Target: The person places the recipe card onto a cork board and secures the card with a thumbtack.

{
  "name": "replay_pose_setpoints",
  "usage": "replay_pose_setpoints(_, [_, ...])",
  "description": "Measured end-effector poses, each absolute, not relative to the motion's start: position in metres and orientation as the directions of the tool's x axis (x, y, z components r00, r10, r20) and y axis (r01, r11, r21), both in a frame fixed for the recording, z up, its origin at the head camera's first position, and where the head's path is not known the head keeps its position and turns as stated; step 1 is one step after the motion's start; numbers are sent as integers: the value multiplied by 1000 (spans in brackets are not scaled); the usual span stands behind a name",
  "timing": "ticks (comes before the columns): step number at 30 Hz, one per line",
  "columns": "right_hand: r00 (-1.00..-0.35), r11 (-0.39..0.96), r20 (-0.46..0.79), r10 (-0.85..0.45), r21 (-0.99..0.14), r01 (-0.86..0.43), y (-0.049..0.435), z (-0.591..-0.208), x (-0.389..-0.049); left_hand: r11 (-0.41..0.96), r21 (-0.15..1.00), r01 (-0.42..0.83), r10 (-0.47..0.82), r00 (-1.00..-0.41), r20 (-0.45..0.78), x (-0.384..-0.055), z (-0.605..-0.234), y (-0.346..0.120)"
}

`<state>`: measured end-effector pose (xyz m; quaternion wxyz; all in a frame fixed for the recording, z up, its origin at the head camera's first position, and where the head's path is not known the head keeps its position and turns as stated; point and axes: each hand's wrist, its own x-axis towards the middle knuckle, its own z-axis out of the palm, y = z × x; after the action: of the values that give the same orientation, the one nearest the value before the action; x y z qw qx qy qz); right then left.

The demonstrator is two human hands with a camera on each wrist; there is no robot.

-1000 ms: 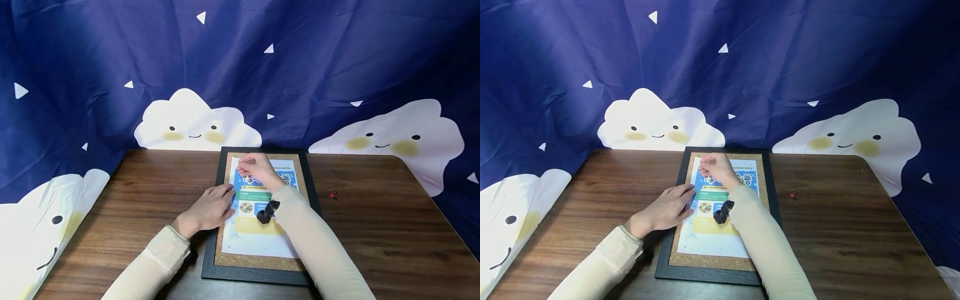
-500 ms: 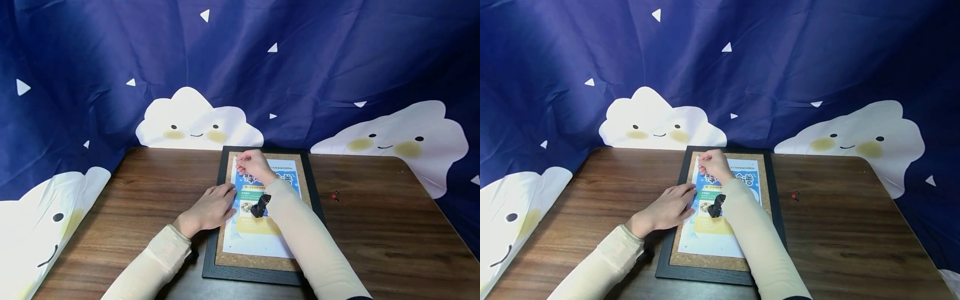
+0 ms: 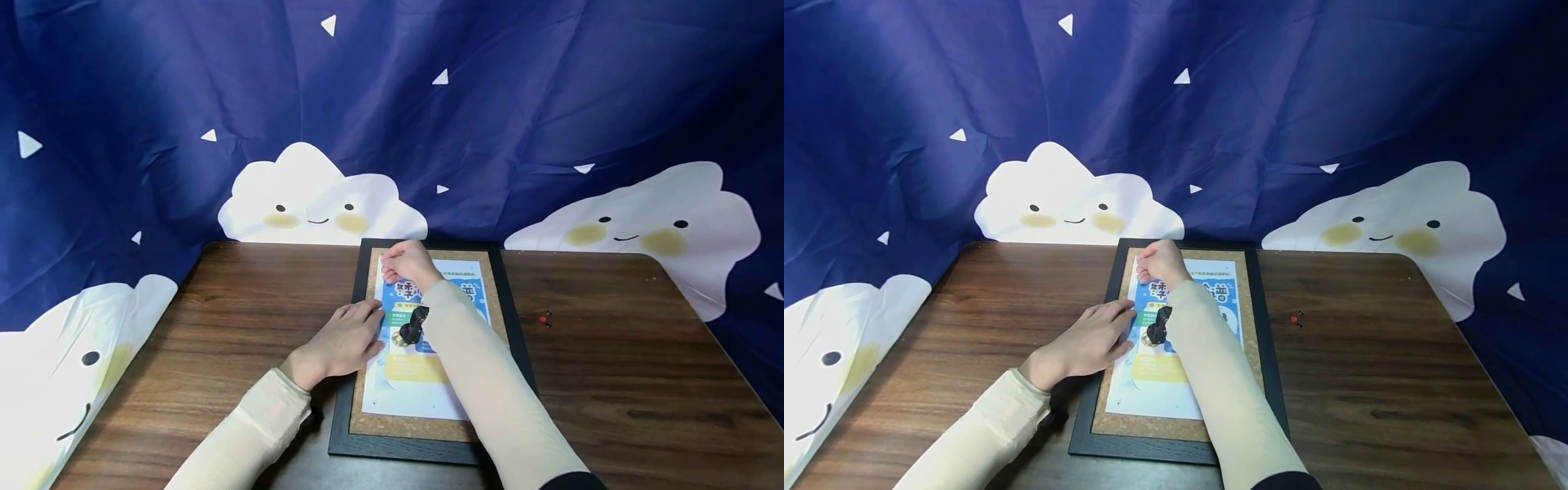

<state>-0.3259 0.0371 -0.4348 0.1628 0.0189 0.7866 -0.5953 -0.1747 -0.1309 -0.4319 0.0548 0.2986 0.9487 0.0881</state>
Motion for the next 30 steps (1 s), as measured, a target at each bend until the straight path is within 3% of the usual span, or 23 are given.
replay_pose_setpoints(10, [-919, 342, -357, -166, -895, 286, 31, -429, -332, 799, 214, 562, 581, -813, -35, -173, -434, -132])
replay_pose_setpoints(30, [-925, 585, -370, -86, -770, 254, 24, -424, -338, 802, 212, 559, 579, -814, -44, -174, -434, -132])
